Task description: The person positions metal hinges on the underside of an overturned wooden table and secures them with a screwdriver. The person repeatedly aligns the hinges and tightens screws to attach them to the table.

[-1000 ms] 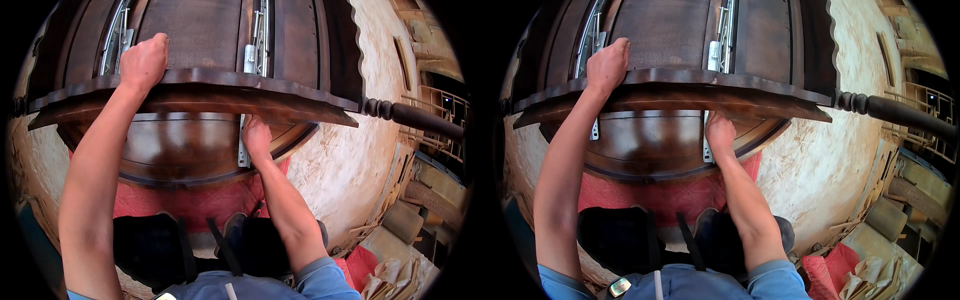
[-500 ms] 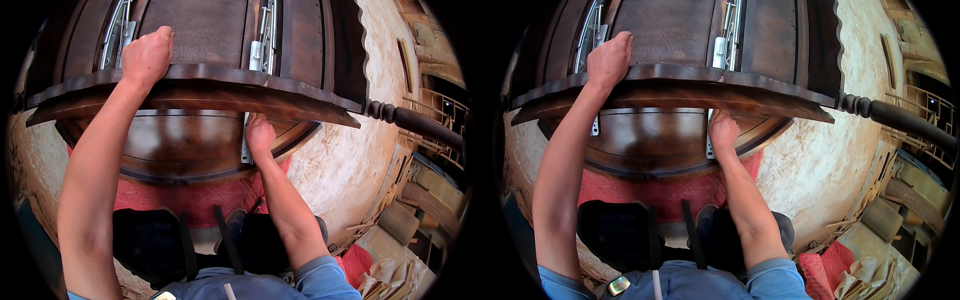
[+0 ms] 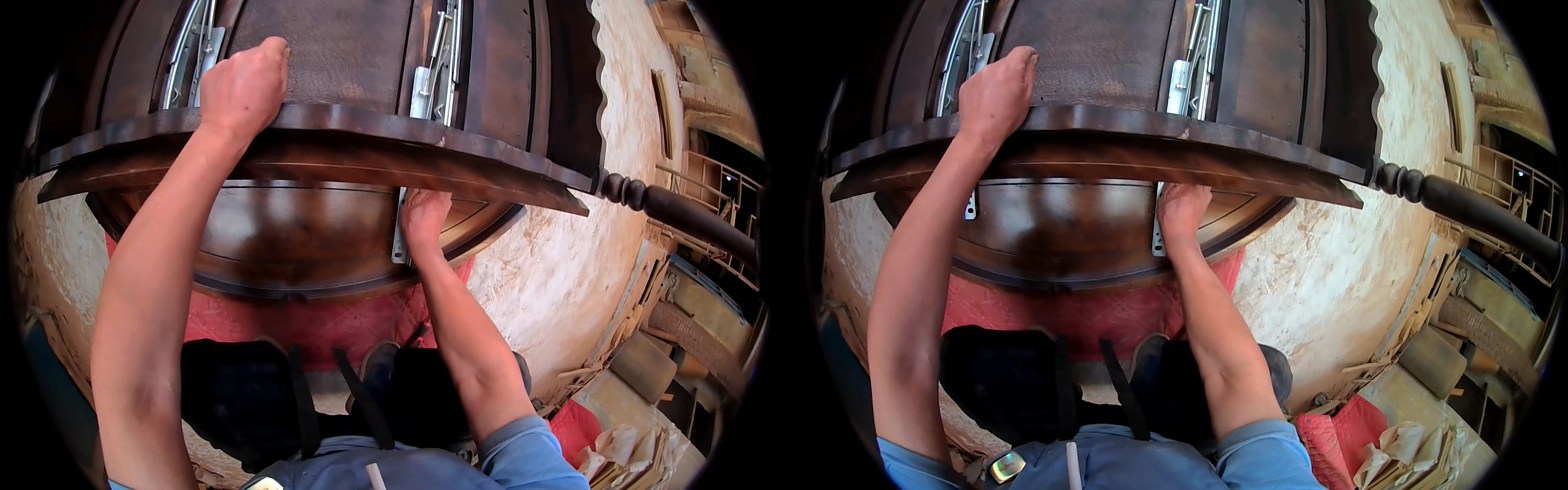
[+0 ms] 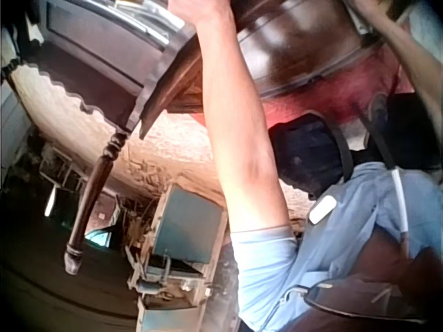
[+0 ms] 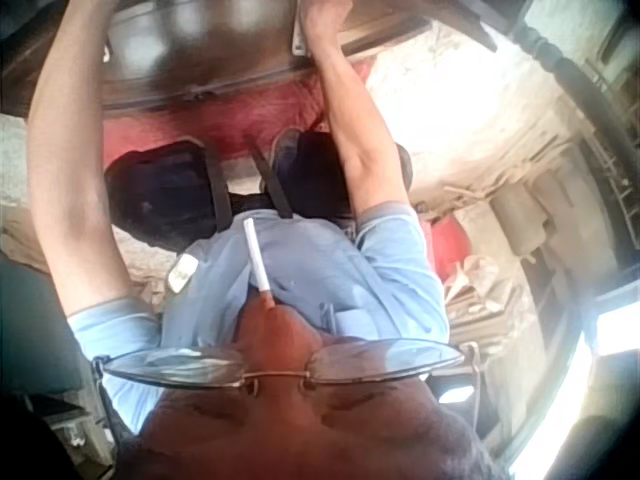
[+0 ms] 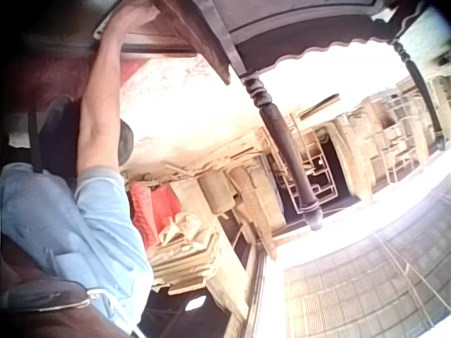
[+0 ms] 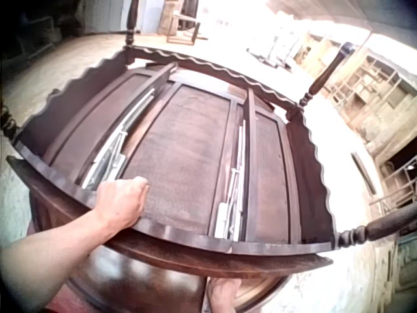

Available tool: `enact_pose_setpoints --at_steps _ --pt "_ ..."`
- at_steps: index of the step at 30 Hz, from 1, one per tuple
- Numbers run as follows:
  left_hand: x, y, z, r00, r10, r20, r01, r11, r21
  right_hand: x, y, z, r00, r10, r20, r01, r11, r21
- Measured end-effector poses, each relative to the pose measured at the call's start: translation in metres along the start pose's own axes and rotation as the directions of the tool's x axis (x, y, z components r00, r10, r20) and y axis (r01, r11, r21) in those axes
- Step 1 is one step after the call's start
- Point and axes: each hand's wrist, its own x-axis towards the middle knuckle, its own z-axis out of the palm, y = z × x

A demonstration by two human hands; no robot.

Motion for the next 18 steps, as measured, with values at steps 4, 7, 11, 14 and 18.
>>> enact_pose_setpoints --at_steps 4,7,11,14,18 --pt "0.000 -0.001 -0.002 1.000 -0.026 0.013 0.025 1.000 0.013 -0.004 0.009 -0.005 0.865 -0.154 0.478 0.328 0.894 -0.305" --pt "0.002 0.000 -0.002 1.000 -0.023 0.013 0.023 1.000 0.007 -0.006 0.009 -0.008 0.884 -0.186 0.428 0.329 0.899 -0.289" --pt "0.003 -0.001 -0.003 0.999 -0.030 0.025 0.030 0.999 0.019 -0.008 0.010 -0.012 0.959 -0.108 0.262 0.125 0.991 -0.048" --pt "-0.003 -0.005 0.003 1.000 0.007 -0.016 -0.008 1.000 -0.014 -0.009 0.007 -0.019 0.947 -0.109 0.301 0.140 0.987 -0.084" --pt "0.003 0.001 0.001 1.000 -0.017 0.015 0.017 1.000 0.003 -0.014 0.010 -0.010 0.973 0.032 0.228 -0.026 0.999 -0.030"
